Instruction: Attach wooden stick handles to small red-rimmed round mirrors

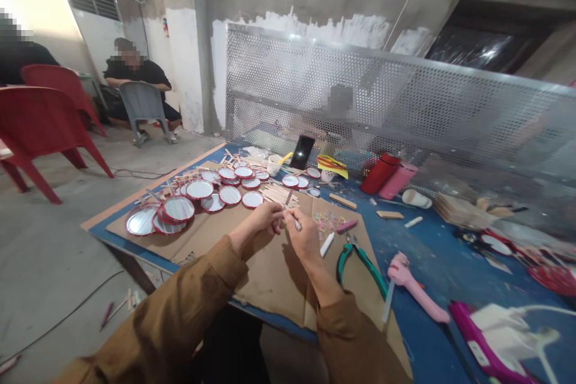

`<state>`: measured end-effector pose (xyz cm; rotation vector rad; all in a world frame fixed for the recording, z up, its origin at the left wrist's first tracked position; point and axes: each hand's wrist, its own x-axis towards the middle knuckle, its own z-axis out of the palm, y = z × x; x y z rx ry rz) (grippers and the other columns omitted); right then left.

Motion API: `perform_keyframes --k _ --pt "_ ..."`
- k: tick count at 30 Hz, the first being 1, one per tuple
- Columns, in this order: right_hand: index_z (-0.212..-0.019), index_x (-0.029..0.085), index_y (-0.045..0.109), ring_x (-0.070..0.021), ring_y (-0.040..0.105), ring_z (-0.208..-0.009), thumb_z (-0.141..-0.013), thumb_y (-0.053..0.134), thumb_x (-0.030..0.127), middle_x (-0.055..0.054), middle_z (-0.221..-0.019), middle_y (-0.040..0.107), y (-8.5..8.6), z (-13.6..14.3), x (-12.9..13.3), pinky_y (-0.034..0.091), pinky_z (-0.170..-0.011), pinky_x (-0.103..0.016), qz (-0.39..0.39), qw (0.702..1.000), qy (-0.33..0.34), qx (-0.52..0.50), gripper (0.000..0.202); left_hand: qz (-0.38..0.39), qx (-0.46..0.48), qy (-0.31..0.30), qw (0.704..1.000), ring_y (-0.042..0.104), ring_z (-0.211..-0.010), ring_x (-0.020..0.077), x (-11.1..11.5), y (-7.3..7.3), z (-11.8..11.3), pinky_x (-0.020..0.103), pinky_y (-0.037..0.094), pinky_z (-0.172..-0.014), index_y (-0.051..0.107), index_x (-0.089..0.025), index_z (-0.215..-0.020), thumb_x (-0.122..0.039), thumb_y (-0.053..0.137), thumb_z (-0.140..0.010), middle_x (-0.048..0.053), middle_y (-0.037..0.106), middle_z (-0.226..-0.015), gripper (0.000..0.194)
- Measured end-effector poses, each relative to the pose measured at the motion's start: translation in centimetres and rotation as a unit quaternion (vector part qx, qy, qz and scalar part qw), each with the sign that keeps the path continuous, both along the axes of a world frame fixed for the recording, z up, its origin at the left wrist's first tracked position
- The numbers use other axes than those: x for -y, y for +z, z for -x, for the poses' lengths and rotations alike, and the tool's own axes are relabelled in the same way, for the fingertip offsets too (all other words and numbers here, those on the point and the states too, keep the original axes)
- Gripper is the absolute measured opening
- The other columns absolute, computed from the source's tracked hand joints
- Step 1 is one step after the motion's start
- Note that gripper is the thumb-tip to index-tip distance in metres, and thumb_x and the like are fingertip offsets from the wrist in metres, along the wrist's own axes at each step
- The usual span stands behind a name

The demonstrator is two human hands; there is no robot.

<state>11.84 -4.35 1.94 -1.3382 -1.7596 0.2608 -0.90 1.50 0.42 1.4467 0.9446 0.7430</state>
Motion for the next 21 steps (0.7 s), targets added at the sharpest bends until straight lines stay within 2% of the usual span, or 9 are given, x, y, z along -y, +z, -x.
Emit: perform_keyframes --k 5,21 --pt "-0.077 0.018 0.063 -0.0138 0.052 -0.055 -0.087 0.044 0.042 0.000 -0.056 0.057 -0.08 -0.13 -0.03 0.036 -0.053 -0.023 -0.014 1.000 -0.020 0.002 0.033 0.001 0.000 0.012 1.000 0.050 -0.035 0.0085 0.22 0.20 -0.02 0.018 0.038 -0.038 0.044 -0.016 -0.063 -0.015 0.046 -0.084 -0.005 0.046 -0.042 0.021" --pt "-0.076 0.018 0.062 -0.0133 0.049 -0.052 -0.086 0.043 0.043 0.001 -0.054 0.055 0.00 -0.11 -0.04 0.035 -0.049 -0.023 -0.009 1.000 -0.011 -0.006 0.033 0.010 -0.002 0.008 1.000 0.050 -0.036 0.0093 -0.01 -0.05 -0.05 0.019 0.039 -0.039 0.047 -0.016 -0.066 -0.016 0.047 -0.083 -0.004 0.048 -0.043 0.018"
